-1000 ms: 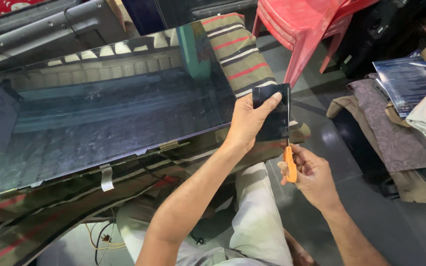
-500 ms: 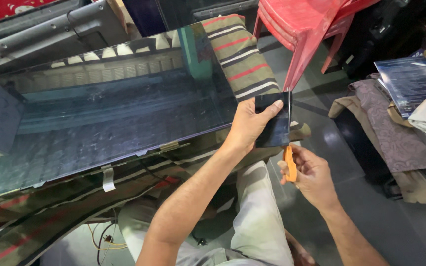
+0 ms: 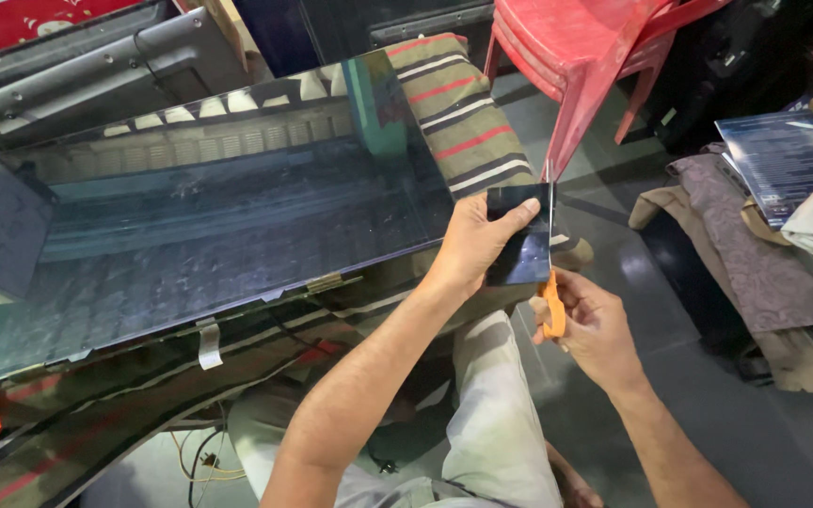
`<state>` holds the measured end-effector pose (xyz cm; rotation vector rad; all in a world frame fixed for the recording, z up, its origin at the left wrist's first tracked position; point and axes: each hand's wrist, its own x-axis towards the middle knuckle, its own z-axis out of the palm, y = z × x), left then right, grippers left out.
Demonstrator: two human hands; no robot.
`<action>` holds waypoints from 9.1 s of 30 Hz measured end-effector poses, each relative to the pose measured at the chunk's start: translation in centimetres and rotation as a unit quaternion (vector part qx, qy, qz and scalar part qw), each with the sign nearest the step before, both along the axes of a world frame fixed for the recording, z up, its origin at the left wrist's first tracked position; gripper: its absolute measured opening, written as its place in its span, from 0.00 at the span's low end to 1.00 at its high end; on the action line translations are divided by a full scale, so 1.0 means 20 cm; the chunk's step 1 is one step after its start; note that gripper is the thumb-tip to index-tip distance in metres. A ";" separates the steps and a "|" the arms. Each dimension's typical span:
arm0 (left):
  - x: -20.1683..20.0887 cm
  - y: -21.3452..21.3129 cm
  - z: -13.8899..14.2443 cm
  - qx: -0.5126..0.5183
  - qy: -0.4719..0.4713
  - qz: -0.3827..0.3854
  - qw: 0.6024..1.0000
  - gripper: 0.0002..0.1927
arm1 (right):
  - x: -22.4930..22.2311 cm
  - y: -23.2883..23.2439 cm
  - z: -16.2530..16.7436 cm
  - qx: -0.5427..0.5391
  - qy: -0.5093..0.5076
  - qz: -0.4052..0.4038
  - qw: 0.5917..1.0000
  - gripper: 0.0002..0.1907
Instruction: The person applies a liquid from a small bottle along the edge of a flat-screen TV panel, then cuts a small piece of black tape with scissors and places it over the treated edge. The actions are performed on a workbench with tools and electronic parts visible nearby.
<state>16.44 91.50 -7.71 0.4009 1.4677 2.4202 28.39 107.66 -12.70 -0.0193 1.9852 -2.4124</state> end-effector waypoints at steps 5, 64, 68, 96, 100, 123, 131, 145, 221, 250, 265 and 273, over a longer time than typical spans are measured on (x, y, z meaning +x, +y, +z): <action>0.00 -0.01 -0.01 -0.018 -0.029 -0.022 0.999 0.06 | -0.03 0.00 0.03 0.017 0.000 -0.001 1.000 0.25; 0.33 0.26 -0.05 0.062 -0.097 0.120 0.986 0.12 | -0.08 -0.01 0.33 -0.043 0.156 -0.210 0.964 0.20; 0.30 0.25 0.01 0.013 -0.077 0.142 0.987 0.19 | -0.07 0.05 0.31 -0.022 0.129 -0.150 0.980 0.21; 0.23 0.10 0.10 -0.002 -0.053 0.147 0.988 0.13 | 0.06 0.04 0.16 0.065 0.005 0.047 0.997 0.26; 0.23 0.10 0.10 -0.036 -0.050 0.160 0.985 0.13 | 0.05 0.04 0.16 0.040 0.023 0.054 0.997 0.26; 0.23 0.08 0.12 -0.037 -0.008 0.173 0.984 0.12 | 0.04 0.00 0.19 0.073 -0.020 0.038 0.996 0.21; 0.24 0.08 0.13 -0.042 -0.052 0.155 0.986 0.14 | 0.04 0.00 0.18 0.048 0.003 0.044 0.998 0.18; 0.21 0.06 0.12 -0.069 -0.064 0.136 0.986 0.15 | 0.04 0.00 0.16 0.035 -0.044 0.027 0.998 0.22; 0.21 0.13 0.01 0.003 -0.089 0.098 0.991 0.12 | -0.01 0.01 0.09 0.043 -0.019 -0.010 0.999 0.21; 0.21 0.06 0.00 0.001 -0.124 0.077 0.989 0.13 | -0.13 0.04 0.12 0.066 -0.038 -0.060 0.995 0.21; 0.30 -0.18 0.13 -0.005 -0.054 -0.089 0.995 0.13 | -0.81 0.03 0.08 0.487 0.056 0.015 0.872 0.18; 0.31 -0.27 0.13 -0.033 -0.043 -0.110 0.992 0.11 | -0.80 -0.14 0.21 0.646 0.053 0.080 0.758 0.15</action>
